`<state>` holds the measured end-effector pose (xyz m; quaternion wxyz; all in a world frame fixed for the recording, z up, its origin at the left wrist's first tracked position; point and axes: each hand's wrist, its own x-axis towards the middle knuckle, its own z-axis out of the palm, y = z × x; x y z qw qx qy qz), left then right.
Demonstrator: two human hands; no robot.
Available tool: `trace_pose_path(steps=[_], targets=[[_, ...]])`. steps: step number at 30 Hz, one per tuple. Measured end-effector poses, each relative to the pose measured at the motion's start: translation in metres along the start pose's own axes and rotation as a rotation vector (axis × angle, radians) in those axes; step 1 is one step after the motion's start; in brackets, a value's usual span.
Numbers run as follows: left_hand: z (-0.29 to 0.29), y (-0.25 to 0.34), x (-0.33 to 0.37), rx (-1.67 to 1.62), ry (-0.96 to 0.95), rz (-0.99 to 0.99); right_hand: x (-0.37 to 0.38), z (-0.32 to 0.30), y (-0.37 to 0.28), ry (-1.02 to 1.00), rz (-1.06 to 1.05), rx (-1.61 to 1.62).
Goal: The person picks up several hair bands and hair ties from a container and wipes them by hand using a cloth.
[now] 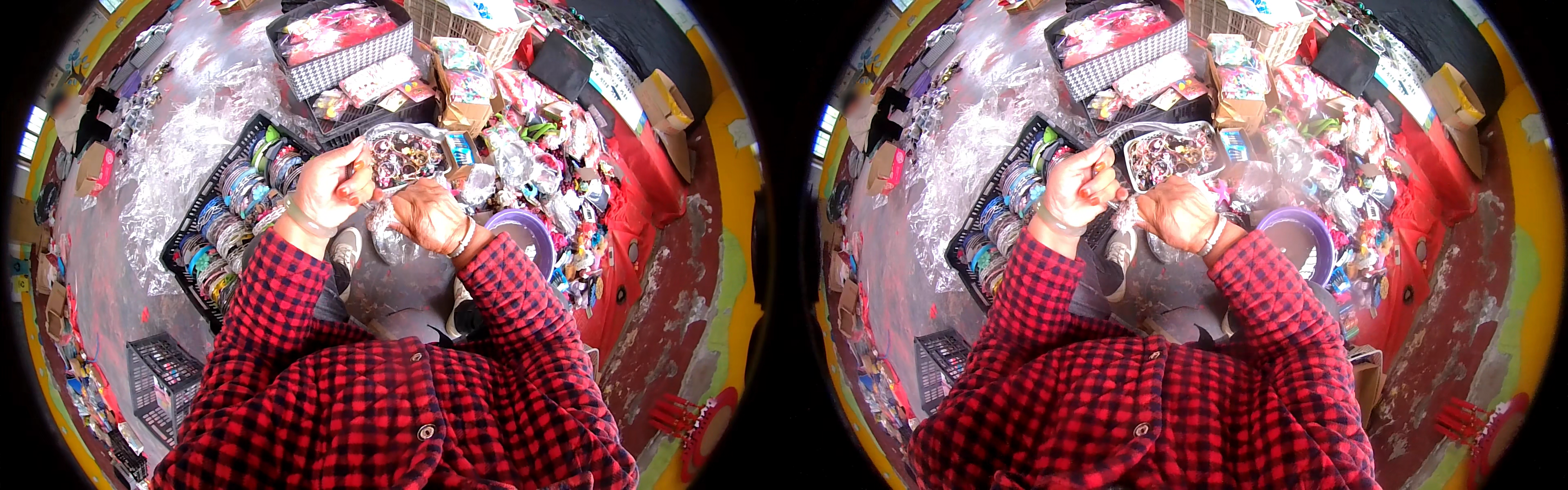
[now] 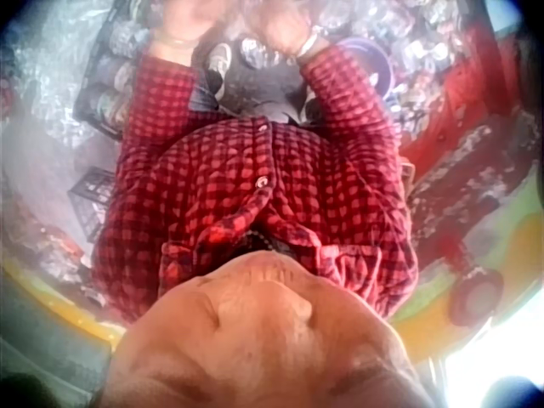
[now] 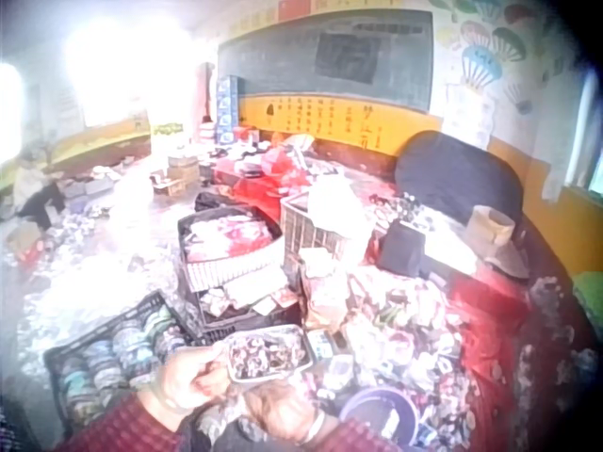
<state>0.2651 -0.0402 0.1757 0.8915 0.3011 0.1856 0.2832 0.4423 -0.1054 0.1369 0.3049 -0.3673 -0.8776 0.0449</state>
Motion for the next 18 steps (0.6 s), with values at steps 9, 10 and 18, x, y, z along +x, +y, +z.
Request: trace_pose_path(steps=[9, 10, 18], targets=[[-0.012, 0.021, -0.016, 0.099, -0.085, -0.129, -0.010, -0.004, 0.006, -0.117, -0.070, -0.122], [-0.013, 0.021, -0.017, 0.115, -0.080, -0.126, -0.010, -0.003, 0.005, -0.134, -0.071, -0.145], [-0.026, 0.038, -0.029, 0.141, -0.060, -0.118, -0.038, -0.007, 0.048, -0.301, 0.209, -0.244]])
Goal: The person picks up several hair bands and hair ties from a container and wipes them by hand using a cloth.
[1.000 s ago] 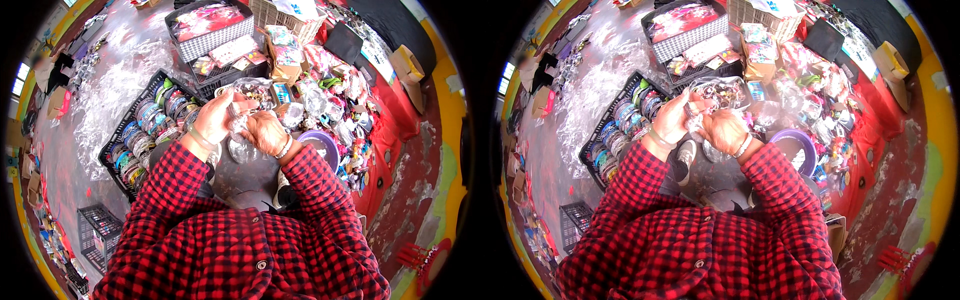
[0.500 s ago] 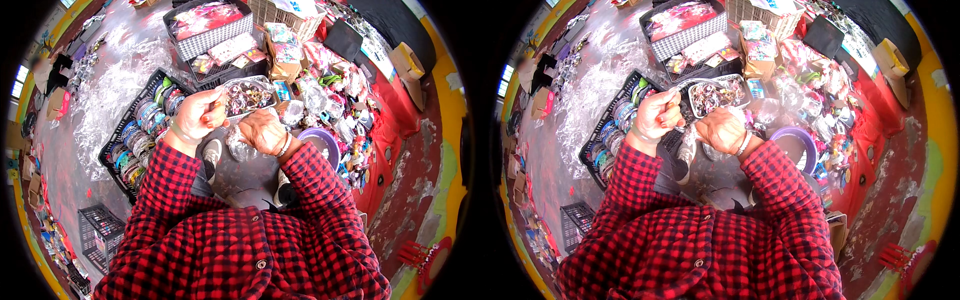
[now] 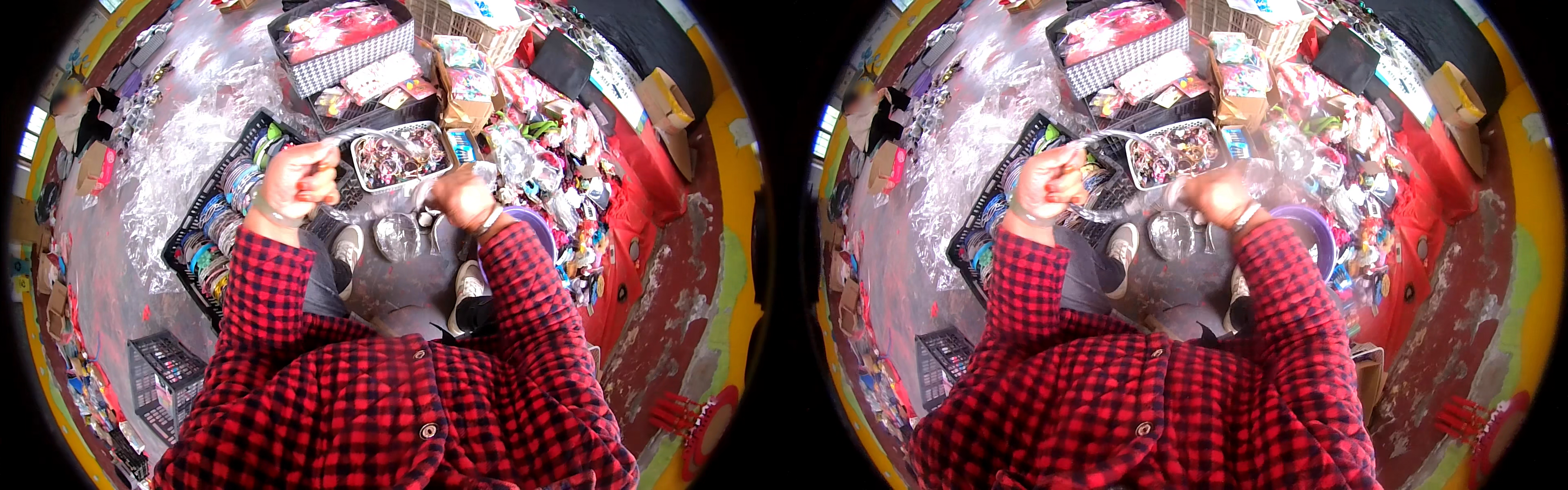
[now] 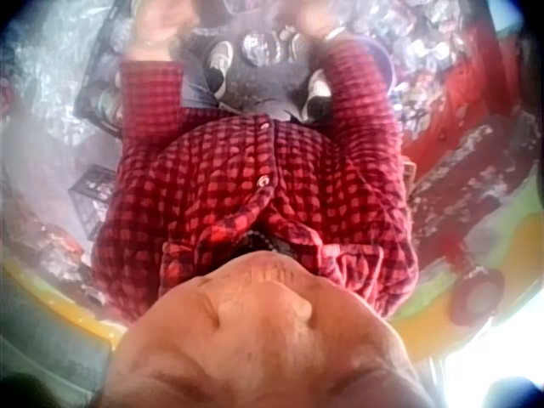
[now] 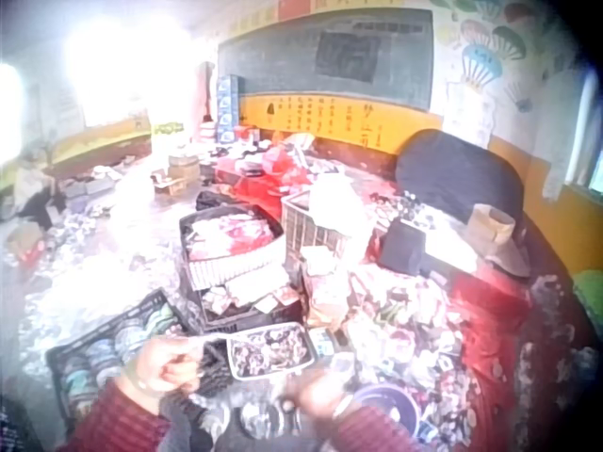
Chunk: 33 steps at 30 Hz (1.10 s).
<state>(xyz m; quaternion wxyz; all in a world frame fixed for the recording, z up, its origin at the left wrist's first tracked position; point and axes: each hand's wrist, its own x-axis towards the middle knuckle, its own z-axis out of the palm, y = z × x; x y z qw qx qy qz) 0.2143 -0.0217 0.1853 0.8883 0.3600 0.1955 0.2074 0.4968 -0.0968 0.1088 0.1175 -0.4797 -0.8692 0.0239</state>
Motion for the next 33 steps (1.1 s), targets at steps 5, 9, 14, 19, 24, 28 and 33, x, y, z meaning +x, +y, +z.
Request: trace_pose_path(steps=[5, 9, 14, 19, 24, 28, 33], targets=[[-0.008, 0.002, -0.007, -0.109, 0.202, 0.262, -0.013, 0.005, 0.032, 0.334, 0.338, 0.118], [-0.011, -0.008, 0.008, -0.034, 0.246, 0.402, -0.013, 0.006, 0.053, 0.539, 0.581, 1.086], [0.014, -0.029, 0.025, 0.427, 0.255, 0.554, 0.012, -0.018, 0.014, 0.535, 0.319, 2.446], [0.022, -0.042, 0.040, 0.846, 0.217, 0.568, 0.025, -0.026, -0.031, 0.437, 0.398, 2.426], [0.023, -0.058, 0.057, 1.311, 0.003, 0.797, 0.021, -0.022, -0.060, 0.382, 0.346, 2.171], [0.042, -0.066, 0.051, 0.962, 0.074, 0.549, 0.026, -0.011, -0.065, 0.619, 0.434, 2.101], [0.036, -0.069, 0.057, 1.241, -0.074, 0.679, 0.023, -0.053, -0.059, 0.571, 0.315, 2.165]])
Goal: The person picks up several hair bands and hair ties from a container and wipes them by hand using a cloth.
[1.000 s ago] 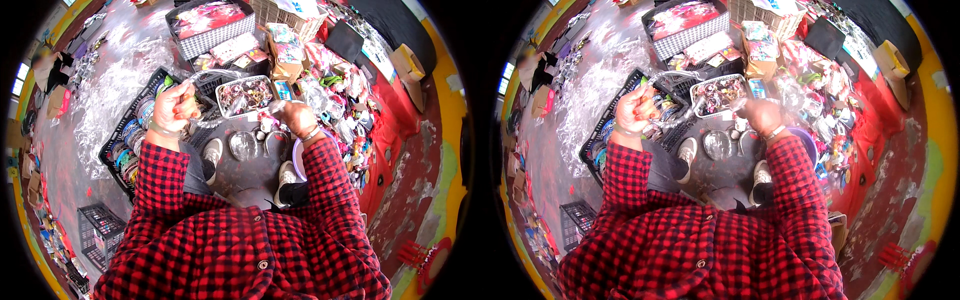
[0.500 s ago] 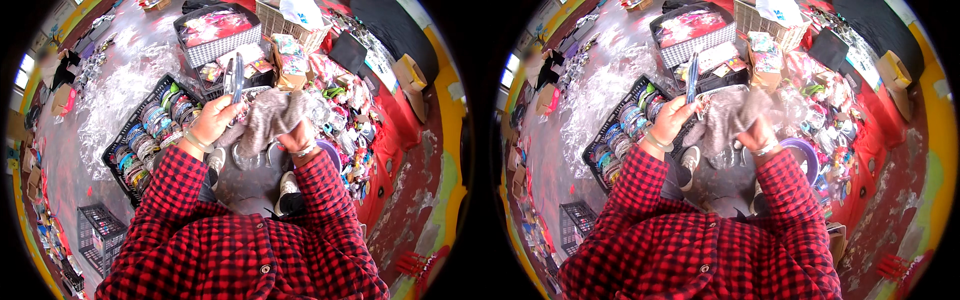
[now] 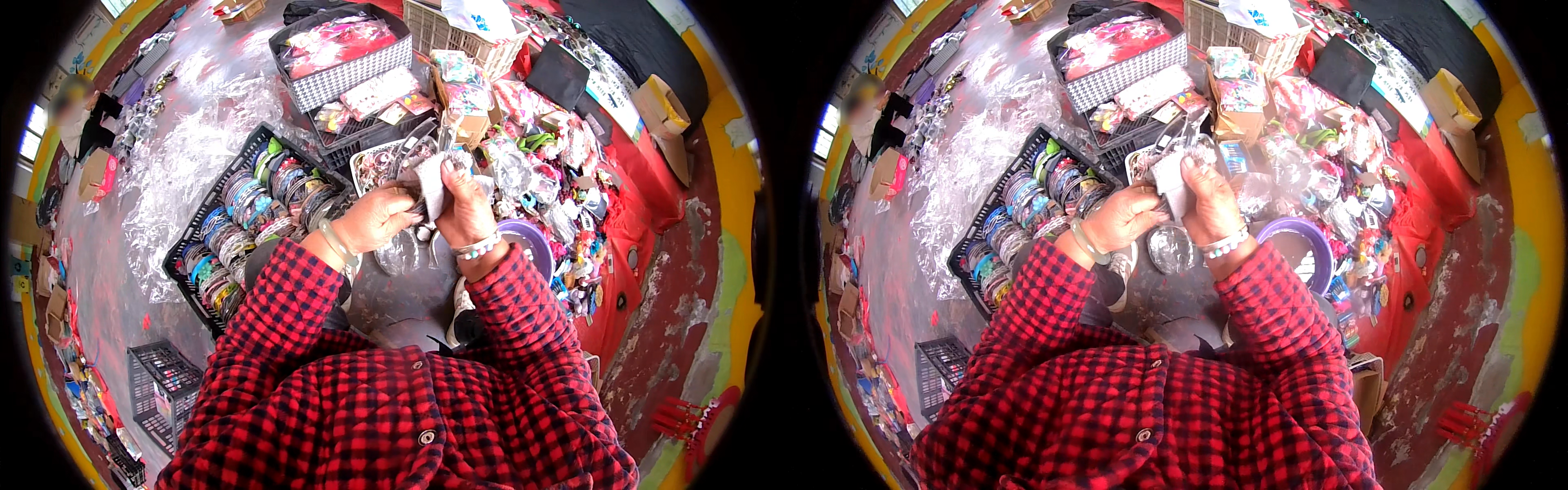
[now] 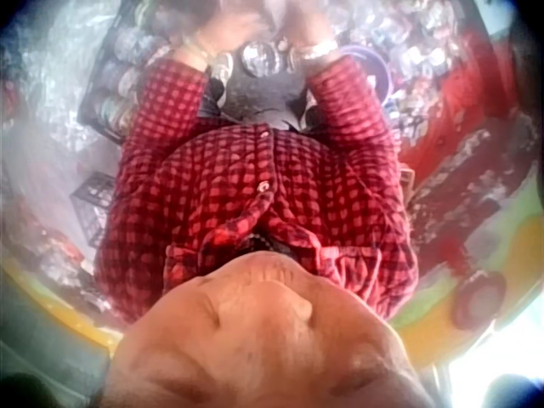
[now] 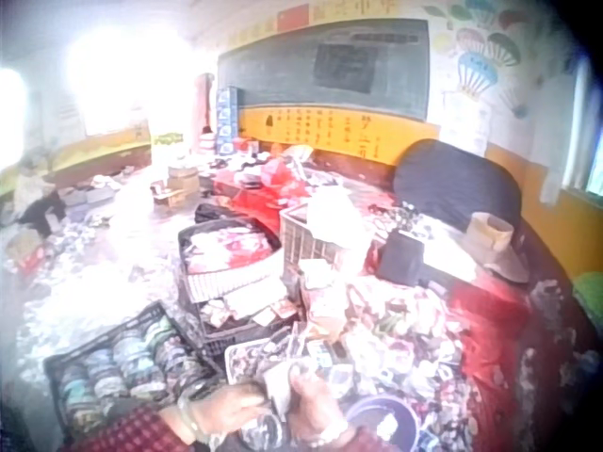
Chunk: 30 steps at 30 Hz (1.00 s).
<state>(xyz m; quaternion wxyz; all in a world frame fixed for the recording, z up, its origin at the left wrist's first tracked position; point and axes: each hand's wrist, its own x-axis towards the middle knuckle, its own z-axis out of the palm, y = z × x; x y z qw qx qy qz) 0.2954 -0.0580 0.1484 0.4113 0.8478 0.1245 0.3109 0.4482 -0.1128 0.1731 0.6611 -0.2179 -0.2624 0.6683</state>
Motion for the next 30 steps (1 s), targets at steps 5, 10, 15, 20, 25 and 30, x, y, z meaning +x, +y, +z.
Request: trace_pose_path(steps=[5, 10, 15, 20, 25, 30], targets=[[0.001, -0.001, 0.001, 0.234, -0.020, 0.149, 0.006, -0.012, -0.005, 0.086, -0.012, 0.044], [0.009, -0.006, 0.000, 0.308, -0.057, 0.241, 0.012, -0.026, -0.025, 0.109, -0.024, 0.120], [0.014, -0.005, 0.001, 0.323, -0.054, 0.215, 0.014, -0.022, -0.027, 0.235, -0.044, 0.102], [0.007, -0.008, -0.002, 0.233, -0.068, 0.162, 0.020, -0.014, -0.031, 0.455, -0.036, 0.137], [0.004, -0.001, -0.002, 0.055, 0.004, 0.143, 0.029, -0.067, -0.051, 0.146, -0.136, 0.261], [-0.008, 0.009, -0.003, -0.036, 0.076, 0.068, 0.022, -0.064, -0.051, -0.061, -0.138, 0.450]])
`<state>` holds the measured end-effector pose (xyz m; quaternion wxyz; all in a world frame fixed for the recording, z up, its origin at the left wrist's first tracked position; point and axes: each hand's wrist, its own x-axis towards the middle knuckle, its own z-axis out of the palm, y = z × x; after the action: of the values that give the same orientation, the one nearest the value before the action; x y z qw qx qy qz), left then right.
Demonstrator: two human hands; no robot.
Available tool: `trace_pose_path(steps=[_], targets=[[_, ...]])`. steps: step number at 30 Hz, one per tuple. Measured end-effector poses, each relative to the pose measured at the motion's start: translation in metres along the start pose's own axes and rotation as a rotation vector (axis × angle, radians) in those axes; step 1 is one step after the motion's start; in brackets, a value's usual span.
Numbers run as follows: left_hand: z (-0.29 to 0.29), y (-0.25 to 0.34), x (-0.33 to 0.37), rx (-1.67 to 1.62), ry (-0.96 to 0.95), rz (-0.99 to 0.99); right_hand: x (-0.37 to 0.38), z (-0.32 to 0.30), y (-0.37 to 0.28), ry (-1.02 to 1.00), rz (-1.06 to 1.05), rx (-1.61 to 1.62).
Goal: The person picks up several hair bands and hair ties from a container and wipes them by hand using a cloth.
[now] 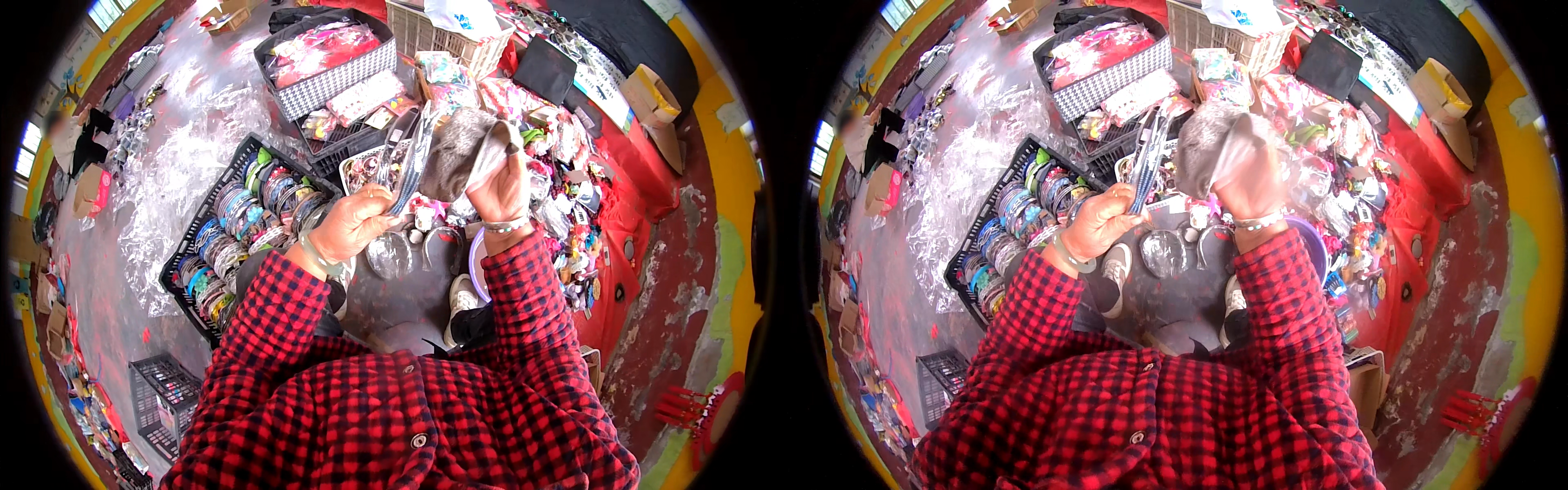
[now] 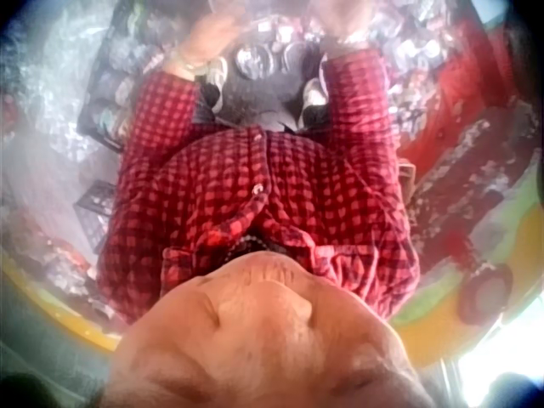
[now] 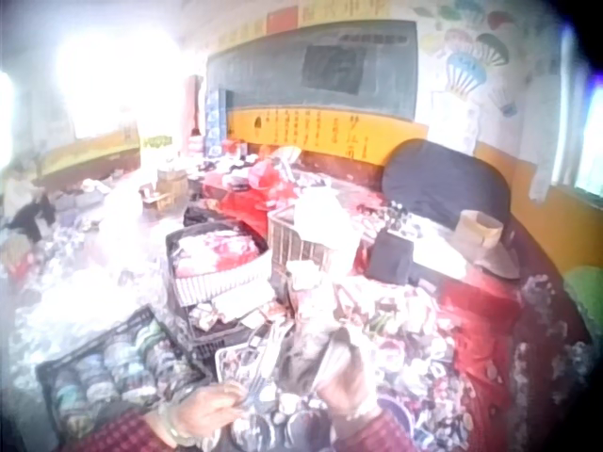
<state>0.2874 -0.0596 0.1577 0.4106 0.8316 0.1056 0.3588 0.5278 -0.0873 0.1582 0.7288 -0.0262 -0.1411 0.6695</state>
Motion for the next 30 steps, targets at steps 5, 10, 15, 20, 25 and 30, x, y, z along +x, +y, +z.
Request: trace_pose_path(steps=[5, 10, 15, 20, 25, 30], targets=[[0.004, -0.002, 0.000, -0.056, -0.088, 0.036, -0.012, 0.023, 0.017, -0.278, 0.140, 0.076], [0.011, -0.003, -0.005, -0.097, -0.206, 0.056, -0.023, 0.025, 0.027, -0.029, 0.133, -0.245], [0.014, -0.009, -0.006, -0.106, -0.195, 0.111, -0.023, 0.016, 0.029, -0.008, -0.011, -0.332], [0.012, -0.005, -0.001, 0.084, -0.145, 0.101, -0.018, 0.027, 0.026, 0.101, -0.031, -0.433], [0.018, -0.009, -0.001, 0.336, -0.151, 0.171, -0.009, 0.005, 0.033, 0.282, -0.033, -0.433], [0.020, -0.005, 0.000, 0.391, -0.156, 0.152, -0.004, -0.007, 0.033, 0.505, -0.047, -0.421]])
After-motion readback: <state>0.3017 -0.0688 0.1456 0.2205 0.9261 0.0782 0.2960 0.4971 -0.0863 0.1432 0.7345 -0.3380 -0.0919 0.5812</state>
